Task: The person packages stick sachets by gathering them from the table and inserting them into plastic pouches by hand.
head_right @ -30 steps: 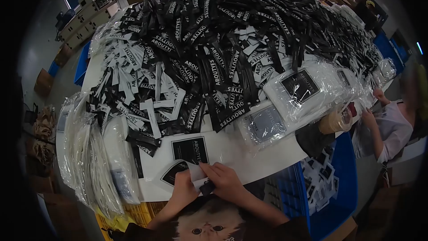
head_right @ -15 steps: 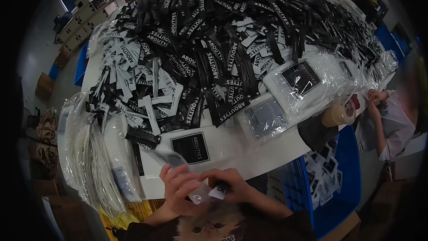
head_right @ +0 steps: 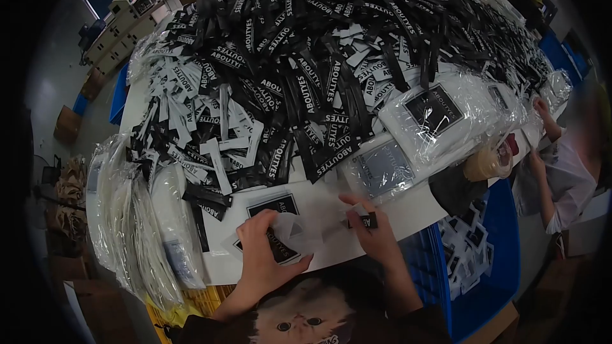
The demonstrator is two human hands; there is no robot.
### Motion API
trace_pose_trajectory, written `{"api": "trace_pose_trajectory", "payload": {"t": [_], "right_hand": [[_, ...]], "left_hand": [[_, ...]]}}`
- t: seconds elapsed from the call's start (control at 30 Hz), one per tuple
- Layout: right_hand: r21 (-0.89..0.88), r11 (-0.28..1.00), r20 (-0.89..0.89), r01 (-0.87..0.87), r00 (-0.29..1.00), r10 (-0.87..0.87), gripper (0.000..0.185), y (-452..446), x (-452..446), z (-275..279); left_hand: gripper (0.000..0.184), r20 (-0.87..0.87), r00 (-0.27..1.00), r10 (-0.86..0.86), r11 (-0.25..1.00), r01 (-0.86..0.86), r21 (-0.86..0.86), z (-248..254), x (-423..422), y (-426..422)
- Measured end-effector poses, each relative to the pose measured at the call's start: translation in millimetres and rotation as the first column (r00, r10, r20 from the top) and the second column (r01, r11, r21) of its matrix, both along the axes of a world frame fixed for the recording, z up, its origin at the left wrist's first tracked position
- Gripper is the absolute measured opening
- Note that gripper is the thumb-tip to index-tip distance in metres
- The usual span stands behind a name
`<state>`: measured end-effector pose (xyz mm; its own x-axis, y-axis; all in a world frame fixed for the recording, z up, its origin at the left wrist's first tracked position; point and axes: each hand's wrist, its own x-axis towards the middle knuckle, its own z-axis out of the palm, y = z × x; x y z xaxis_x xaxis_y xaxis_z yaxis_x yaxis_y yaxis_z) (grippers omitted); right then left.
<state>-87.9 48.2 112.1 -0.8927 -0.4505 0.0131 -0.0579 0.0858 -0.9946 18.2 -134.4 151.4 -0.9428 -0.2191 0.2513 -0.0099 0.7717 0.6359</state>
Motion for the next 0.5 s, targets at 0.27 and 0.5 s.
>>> {"api": "trace_pose_trajectory", "payload": {"t": [0.27, 0.5], "right_hand": [[-0.646, 0.730, 0.299, 0.224, 0.954, -0.028, 0.016, -22, 25, 32], [-0.605, 0.771, 0.292, 0.198, 0.956, -0.017, 0.022, -29, 27, 24]], "left_hand": [[0.086, 0.099, 0.984, -0.148, 0.986, 0.140, 0.085, -3, -1, 3], [0.088, 0.044, 0.985, -0.167, 0.985, 0.164, 0.060, 3, 3, -3]]}}
